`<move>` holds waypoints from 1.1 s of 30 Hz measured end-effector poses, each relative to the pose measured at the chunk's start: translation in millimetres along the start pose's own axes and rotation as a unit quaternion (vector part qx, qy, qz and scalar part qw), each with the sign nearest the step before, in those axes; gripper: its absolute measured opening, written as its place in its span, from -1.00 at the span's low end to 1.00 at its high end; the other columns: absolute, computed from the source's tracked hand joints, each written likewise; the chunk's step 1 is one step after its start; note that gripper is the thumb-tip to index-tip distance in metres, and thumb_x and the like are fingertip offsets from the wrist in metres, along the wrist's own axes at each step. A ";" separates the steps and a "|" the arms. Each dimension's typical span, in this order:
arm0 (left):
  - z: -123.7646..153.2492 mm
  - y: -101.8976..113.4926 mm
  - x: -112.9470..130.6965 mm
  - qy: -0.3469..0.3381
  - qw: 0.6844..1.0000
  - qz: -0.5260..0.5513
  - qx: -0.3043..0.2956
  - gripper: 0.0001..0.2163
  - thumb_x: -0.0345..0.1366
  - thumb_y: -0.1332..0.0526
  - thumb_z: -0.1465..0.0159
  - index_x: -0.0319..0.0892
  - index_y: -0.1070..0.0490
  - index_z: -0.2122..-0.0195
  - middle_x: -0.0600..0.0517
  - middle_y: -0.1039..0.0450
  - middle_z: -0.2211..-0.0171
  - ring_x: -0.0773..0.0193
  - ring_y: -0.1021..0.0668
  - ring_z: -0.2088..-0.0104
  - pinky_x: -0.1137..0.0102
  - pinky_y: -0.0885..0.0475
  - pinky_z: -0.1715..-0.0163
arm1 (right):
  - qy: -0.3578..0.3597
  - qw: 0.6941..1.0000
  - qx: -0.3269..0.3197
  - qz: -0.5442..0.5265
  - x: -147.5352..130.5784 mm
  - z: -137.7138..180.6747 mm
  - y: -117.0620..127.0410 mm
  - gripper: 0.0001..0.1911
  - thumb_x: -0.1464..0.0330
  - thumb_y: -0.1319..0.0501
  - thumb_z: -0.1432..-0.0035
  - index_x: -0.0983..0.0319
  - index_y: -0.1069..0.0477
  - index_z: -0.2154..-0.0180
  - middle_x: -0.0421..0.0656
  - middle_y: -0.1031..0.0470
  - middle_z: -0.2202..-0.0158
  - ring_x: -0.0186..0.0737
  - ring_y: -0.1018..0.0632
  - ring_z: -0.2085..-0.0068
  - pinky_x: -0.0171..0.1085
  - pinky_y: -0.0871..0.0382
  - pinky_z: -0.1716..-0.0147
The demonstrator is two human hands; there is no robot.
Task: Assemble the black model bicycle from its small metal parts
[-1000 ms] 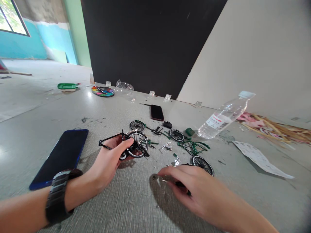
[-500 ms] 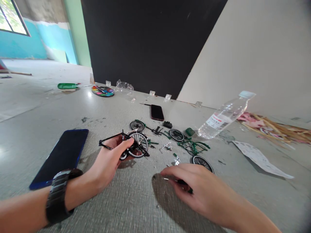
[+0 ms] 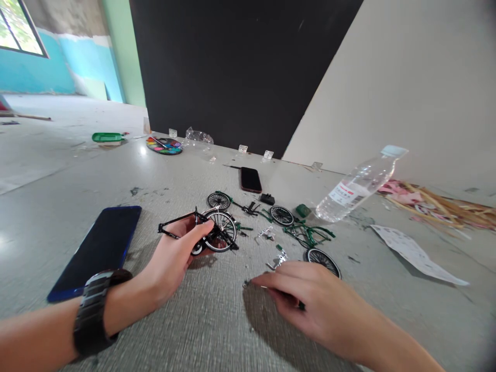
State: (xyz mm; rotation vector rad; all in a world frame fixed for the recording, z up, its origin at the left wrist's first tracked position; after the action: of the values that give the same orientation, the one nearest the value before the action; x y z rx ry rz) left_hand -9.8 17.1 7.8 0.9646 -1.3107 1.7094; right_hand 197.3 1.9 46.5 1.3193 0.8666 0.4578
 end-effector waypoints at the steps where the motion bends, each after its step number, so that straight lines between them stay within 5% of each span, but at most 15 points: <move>1: -0.1 0.2 -0.4 0.001 1.000 -0.001 0.000 -0.82 -0.21 -0.38 -0.20 -0.18 -0.52 0.26 -0.01 -0.63 0.25 0.30 -0.66 0.36 0.50 -0.52 0.37 | 0.002 1.000 0.003 0.000 0.0 -0.2 0.0 -0.57 0.48 -0.08 -0.22 0.04 -0.50 -0.03 -0.22 -0.62 0.19 -0.19 -0.59 0.21 -0.21 -0.38 0.24; 19: -0.6 0.8 -2.0 0.001 1.000 -0.007 -0.006 -0.80 -0.19 -0.39 -0.19 -0.19 -0.51 0.24 -0.01 -0.62 0.28 0.28 -0.64 0.36 0.47 -0.51 0.39 | -0.004 0.999 0.042 -0.016 1.8 -0.8 0.8 -0.67 0.45 -0.08 -0.27 0.09 -0.52 0.04 -0.22 -0.62 0.20 -0.19 -0.61 0.22 -0.21 -0.43 0.23; 27: 7.3 -11.9 4.1 -0.046 0.993 -0.073 -0.083 -0.78 -0.17 -0.35 -0.21 -0.20 -0.47 0.24 0.01 -0.61 0.31 0.31 -0.60 0.35 0.46 -0.50 0.31 | 0.006 0.980 0.183 -0.084 -16.9 -0.7 13.1 -0.78 0.43 -0.11 -0.29 0.17 -0.49 0.13 -0.21 -0.60 0.31 -0.35 -0.58 0.36 -0.35 -0.44 0.36; 33: 13.9 -12.9 5.0 -0.071 0.983 -0.153 -0.066 -0.76 -0.19 -0.35 -0.19 -0.18 -0.41 0.20 0.01 -0.60 0.30 0.27 -0.60 0.31 0.43 -0.52 0.29 | -0.008 0.959 0.276 -0.068 -27.8 2.2 18.0 -0.81 0.43 -0.12 -0.30 0.17 -0.48 0.11 -0.20 -0.58 0.32 -0.36 -0.56 0.38 -0.36 -0.46 0.35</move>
State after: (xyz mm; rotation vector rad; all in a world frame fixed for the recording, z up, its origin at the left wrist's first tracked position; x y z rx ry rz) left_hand 1.2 6.5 20.0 1.1592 -1.2734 1.3246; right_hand 185.0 -15.8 71.8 1.7513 1.1106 0.0913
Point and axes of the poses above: each hand's wrist, its own z-axis away from the middle knuckle, its own y-axis out of the back of the hand, x = y × z, the point moved 6 cm from there along -z, towards the middle knuckle
